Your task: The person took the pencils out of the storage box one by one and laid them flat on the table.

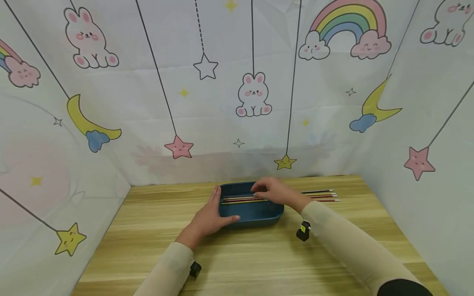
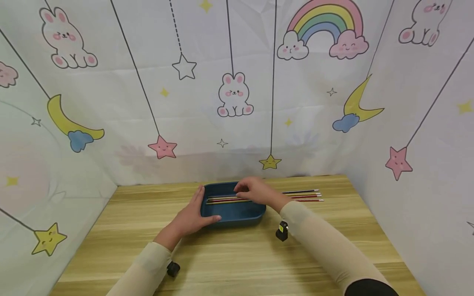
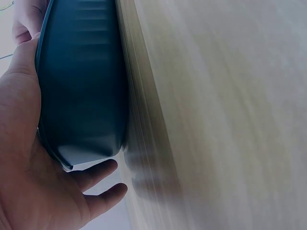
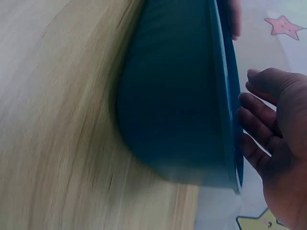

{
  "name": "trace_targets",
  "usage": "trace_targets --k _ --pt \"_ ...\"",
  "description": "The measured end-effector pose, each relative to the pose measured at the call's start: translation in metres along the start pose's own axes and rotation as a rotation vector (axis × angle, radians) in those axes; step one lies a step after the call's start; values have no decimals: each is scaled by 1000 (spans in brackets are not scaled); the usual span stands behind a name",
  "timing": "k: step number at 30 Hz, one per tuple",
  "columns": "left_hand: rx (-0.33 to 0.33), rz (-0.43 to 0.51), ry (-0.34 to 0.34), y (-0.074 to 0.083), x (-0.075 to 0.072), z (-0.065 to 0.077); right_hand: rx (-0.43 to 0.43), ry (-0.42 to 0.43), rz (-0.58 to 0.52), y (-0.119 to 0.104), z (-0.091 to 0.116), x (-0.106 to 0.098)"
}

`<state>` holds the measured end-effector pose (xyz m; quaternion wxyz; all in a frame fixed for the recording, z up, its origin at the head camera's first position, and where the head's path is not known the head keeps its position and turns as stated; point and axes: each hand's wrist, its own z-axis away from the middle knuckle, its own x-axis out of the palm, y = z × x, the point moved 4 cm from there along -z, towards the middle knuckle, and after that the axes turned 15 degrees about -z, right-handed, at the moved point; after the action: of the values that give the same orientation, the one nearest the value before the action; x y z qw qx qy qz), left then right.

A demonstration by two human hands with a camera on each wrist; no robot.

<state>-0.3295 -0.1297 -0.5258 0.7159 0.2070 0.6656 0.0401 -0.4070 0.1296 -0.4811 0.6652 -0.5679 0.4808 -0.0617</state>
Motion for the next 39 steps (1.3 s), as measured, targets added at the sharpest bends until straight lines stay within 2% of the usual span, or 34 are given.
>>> trace_targets --k 5,20,30,39 --pt "-5 -7 4 0 1 -1 7 -30 32 3 -10 9" --pt "0 1 11 3 -2 2 13 -44 134 12 -30 33" --pt "6 -16 8 -1 0 0 -5 -45 176 17 -32 49" --pt "1 -6 7 1 0 1 20 -41 183 22 -32 54"
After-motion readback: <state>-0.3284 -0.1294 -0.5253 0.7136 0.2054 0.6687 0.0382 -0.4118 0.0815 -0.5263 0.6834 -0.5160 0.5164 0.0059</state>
